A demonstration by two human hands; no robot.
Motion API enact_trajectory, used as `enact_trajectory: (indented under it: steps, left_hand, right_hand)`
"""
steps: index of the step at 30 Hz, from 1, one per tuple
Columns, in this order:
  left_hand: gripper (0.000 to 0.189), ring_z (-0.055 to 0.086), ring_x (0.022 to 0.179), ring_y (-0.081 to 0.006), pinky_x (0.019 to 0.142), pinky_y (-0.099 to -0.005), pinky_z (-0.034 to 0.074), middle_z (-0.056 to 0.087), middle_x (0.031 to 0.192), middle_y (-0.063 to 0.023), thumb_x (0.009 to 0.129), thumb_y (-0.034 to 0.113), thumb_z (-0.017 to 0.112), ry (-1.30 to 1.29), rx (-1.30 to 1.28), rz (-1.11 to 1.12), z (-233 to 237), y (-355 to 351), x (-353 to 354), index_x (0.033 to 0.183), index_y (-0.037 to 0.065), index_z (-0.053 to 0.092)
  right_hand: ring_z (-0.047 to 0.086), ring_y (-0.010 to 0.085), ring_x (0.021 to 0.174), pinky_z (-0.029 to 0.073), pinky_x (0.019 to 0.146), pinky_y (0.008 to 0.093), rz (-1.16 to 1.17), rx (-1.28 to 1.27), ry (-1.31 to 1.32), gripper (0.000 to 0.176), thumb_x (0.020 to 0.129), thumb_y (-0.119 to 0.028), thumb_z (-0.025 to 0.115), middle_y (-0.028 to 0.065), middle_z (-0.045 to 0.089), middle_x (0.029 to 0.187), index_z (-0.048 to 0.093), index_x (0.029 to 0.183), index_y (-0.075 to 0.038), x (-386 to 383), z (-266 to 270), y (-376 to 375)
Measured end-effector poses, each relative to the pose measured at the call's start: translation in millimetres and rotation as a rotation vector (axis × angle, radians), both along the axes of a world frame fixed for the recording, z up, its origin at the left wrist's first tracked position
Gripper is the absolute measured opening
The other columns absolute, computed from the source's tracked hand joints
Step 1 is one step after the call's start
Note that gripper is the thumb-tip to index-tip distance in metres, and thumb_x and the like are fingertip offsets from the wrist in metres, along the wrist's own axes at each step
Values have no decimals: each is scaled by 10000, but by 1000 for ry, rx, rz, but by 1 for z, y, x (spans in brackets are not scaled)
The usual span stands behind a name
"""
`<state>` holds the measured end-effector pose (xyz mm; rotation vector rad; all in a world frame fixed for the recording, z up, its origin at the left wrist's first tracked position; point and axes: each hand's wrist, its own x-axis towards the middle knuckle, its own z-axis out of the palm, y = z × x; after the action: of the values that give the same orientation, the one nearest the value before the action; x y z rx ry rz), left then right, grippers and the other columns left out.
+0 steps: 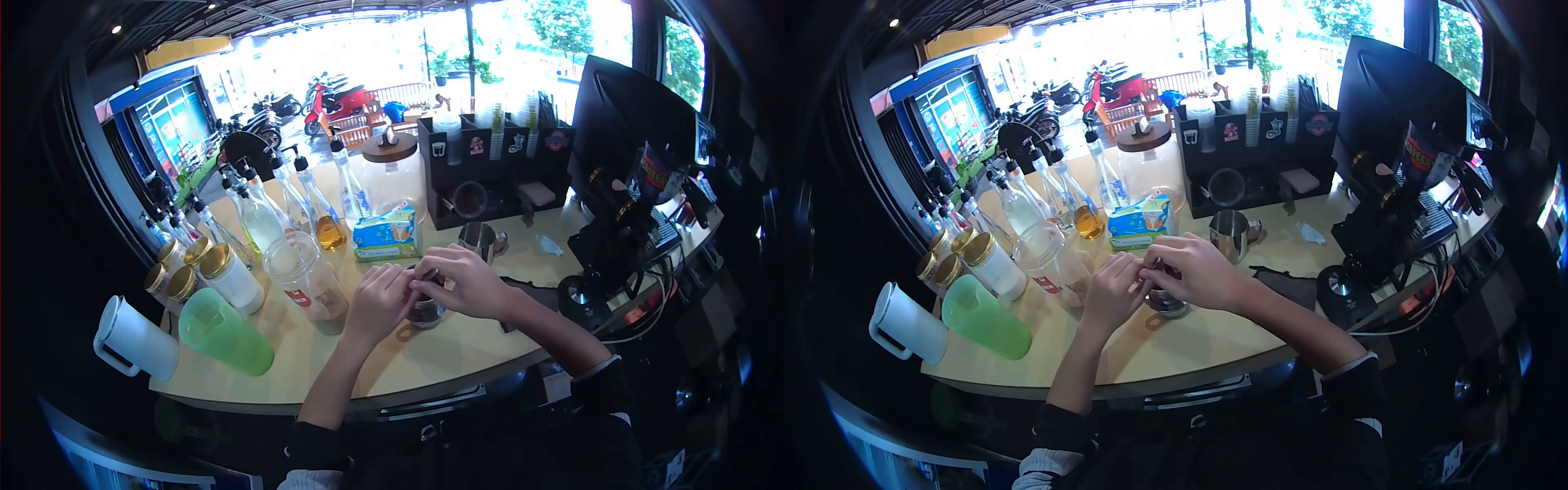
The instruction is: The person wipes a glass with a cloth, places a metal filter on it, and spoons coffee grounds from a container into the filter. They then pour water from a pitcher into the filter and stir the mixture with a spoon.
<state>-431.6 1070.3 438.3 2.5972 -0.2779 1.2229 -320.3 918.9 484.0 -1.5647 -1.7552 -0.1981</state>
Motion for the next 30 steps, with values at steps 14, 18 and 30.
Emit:
enact_trajectory:
  steps: [14,18,30]
  left_hand:
    - [109,606,684,-237,639,-343,479,616,751,-77,807,32,663,-156,-154,28,5,5,-4,913,27,642]
    - [143,600,630,-198,600,-315,472,613,706,-73,796,18,671,-199,-253,63,7,5,-6,938,26,653]
    - [104,640,620,-146,577,-280,483,657,712,-78,812,40,671,-246,-402,91,1,7,-1,914,25,657]
  right_hand:
    - [593,157,743,486,704,287,-598,135,359,130,906,-115,548,87,593,865,601,933,0,153,-99,-33]
    - [612,172,799,483,752,304,-563,50,584,198,943,-169,516,94,619,858,587,976,13,184,-144,-37]
    - [498,49,735,423,688,216,-224,151,1010,171,985,-181,495,-23,521,754,470,846,-84,168,-139,-34]
